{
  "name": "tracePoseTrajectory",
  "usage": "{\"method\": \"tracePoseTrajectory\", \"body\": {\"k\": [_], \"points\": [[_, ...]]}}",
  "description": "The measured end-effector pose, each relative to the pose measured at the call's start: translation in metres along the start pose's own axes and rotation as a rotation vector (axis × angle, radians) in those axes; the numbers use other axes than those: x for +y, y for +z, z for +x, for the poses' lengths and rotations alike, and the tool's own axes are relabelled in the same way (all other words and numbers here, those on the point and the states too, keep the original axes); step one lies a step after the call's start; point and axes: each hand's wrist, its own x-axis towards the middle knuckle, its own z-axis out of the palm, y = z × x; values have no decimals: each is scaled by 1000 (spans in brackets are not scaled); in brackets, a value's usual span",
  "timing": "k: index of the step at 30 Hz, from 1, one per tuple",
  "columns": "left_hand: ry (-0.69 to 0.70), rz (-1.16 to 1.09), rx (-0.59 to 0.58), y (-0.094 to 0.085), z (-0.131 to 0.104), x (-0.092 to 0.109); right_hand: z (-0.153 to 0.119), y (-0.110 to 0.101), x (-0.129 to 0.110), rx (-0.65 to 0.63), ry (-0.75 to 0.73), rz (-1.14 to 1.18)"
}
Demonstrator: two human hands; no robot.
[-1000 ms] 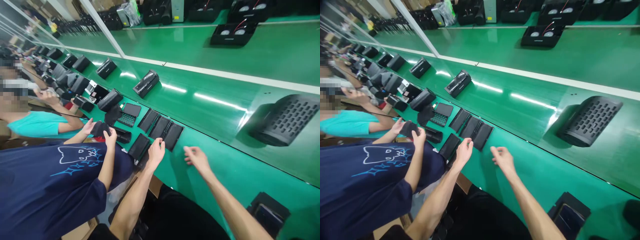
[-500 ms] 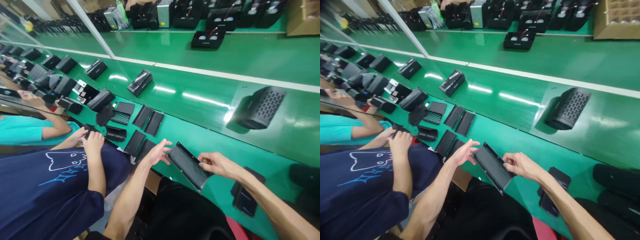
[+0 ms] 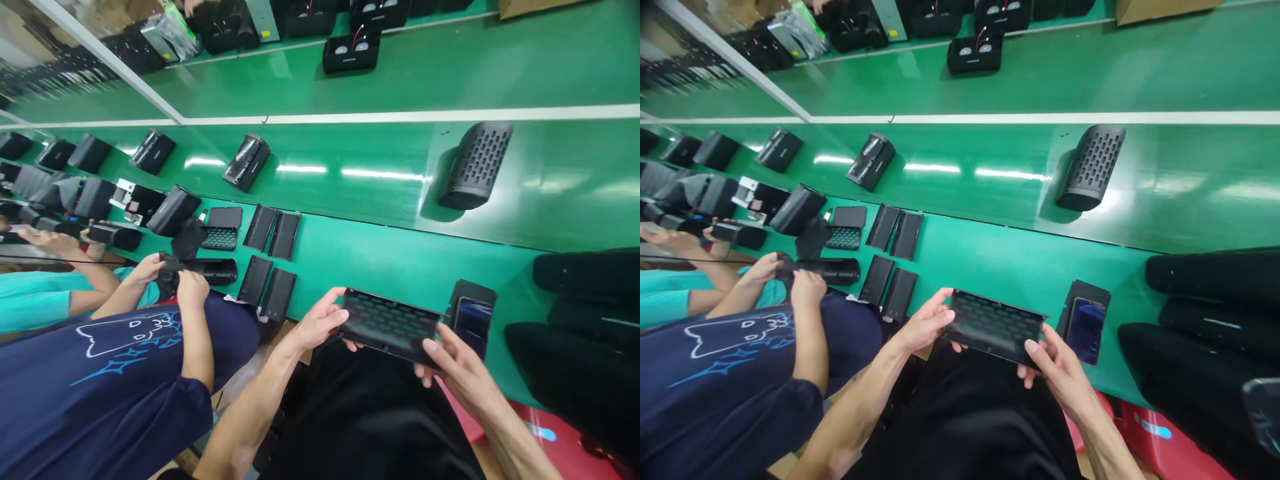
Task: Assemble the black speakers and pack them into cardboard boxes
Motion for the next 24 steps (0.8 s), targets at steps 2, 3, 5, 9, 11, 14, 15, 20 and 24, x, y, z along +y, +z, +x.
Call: {"method": "tracePoseTrajectory", "body": {"k": [2, 3, 5, 9, 11, 14, 15, 20, 24], "points": [[-27, -6, 1, 3, -1, 1, -3, 5, 6, -6, 14, 34], [-45, -10, 4, 5, -1, 1, -4, 5, 5, 4, 11, 33], [-85, -10, 26, 7, 1, 1, -3, 4, -1, 5, 15, 18], [-132, 12, 113, 13, 5, 0, 2, -2, -8, -62, 45, 22], [-151, 21, 145, 15, 7, -1, 6, -2, -8, -50, 54, 60], [-193, 27, 196, 18, 10, -2, 12, -1, -4, -12, 81, 121], [-209, 25, 220, 19, 10, -2, 14, -1, -3, -10, 94, 136], [-279, 14, 338, 25, 16, -1, 18, -4, -4, -23, 150, 181], [-289, 13, 339, 26, 19, -3, 18, -6, -8, -1, 177, 204]]}}
